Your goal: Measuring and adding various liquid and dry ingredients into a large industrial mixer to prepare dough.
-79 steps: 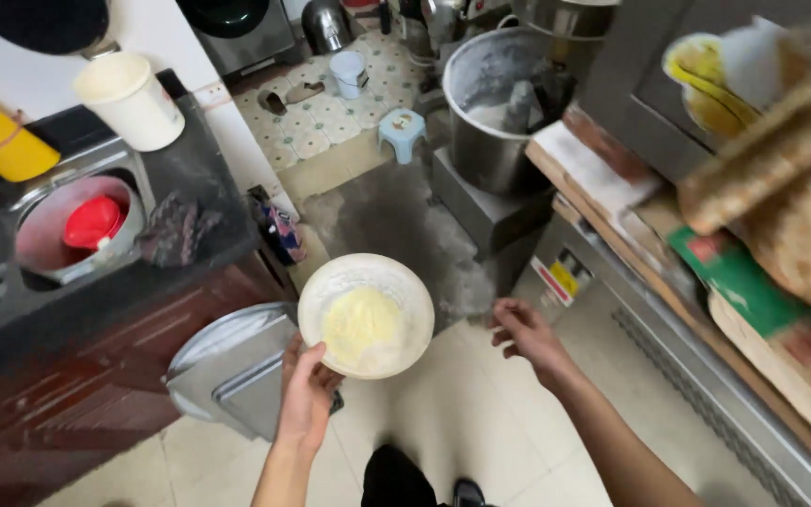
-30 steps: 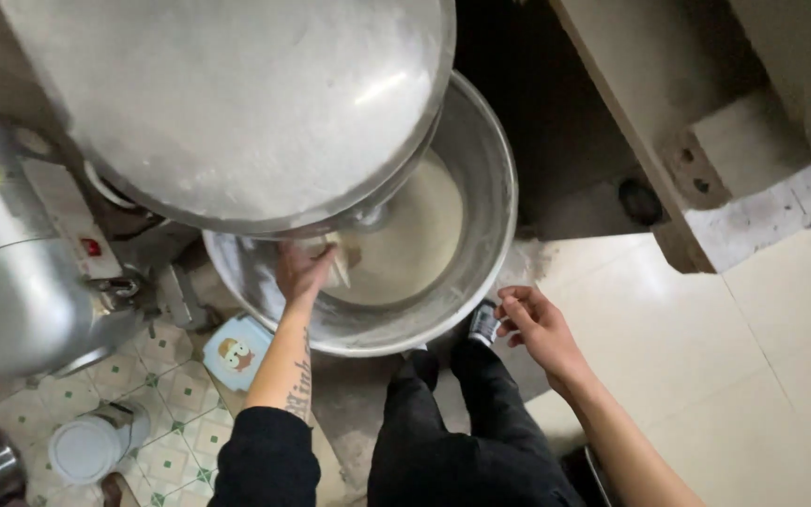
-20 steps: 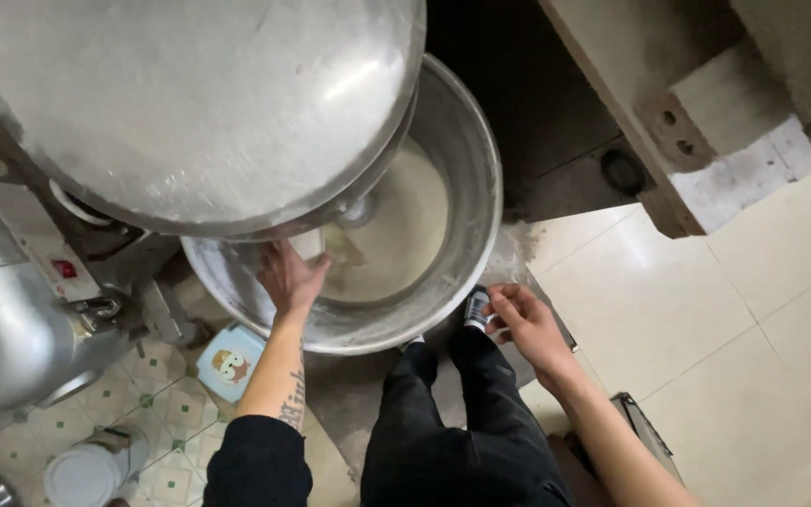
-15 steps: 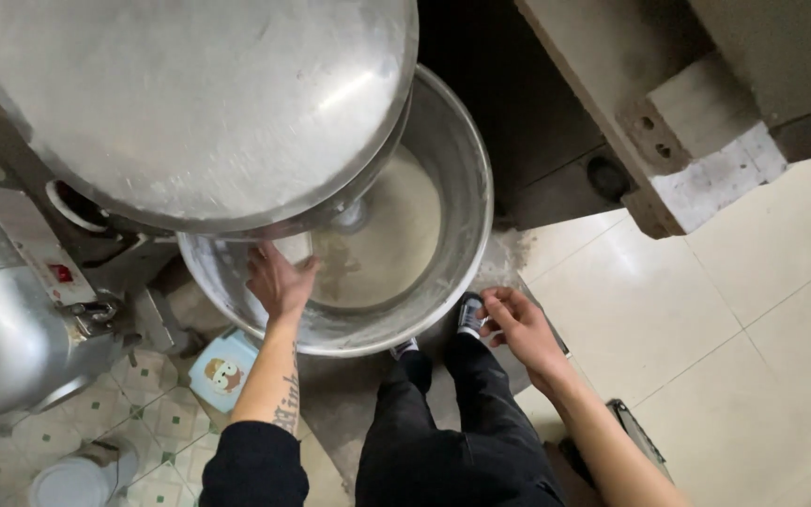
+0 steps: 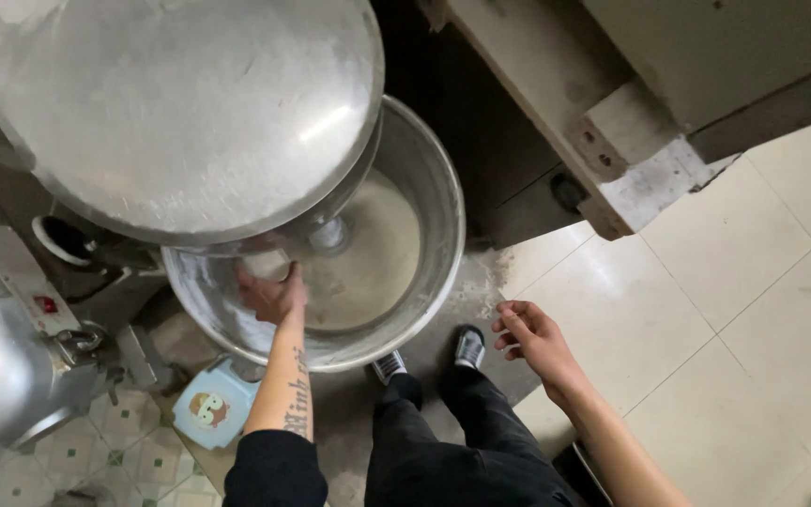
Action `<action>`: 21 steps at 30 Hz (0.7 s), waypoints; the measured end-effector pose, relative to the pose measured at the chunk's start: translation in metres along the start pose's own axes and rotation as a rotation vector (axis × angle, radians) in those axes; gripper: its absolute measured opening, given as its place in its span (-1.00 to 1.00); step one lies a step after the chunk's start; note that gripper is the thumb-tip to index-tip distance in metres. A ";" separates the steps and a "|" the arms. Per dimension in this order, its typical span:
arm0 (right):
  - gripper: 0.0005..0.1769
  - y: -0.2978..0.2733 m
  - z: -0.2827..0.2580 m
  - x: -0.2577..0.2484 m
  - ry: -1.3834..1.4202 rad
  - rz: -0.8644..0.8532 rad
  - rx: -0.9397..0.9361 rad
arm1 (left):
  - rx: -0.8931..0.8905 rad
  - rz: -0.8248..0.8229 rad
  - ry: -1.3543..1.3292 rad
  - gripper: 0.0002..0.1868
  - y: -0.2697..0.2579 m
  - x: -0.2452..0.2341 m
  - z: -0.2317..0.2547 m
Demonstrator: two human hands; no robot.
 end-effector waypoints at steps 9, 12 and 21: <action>-0.47 0.006 0.018 -0.054 0.047 0.004 -0.031 | 0.087 0.009 -0.231 0.28 0.020 0.011 -0.025; -0.47 0.013 0.033 -0.082 0.080 0.002 -0.043 | 0.125 0.016 -0.359 0.31 -0.004 0.000 -0.023; -0.65 0.040 0.114 -0.244 0.214 -0.017 -0.040 | 0.116 0.144 -0.181 0.11 -0.213 -0.081 0.030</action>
Point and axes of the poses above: each hand's wrist, its own y-axis towards the middle knuckle, its own x-axis out of the palm, z = x × y, the point moved 9 cm from there along y, towards the middle knuckle, and after that the axes turned 15 degrees about -y, right-handed, at the moved point
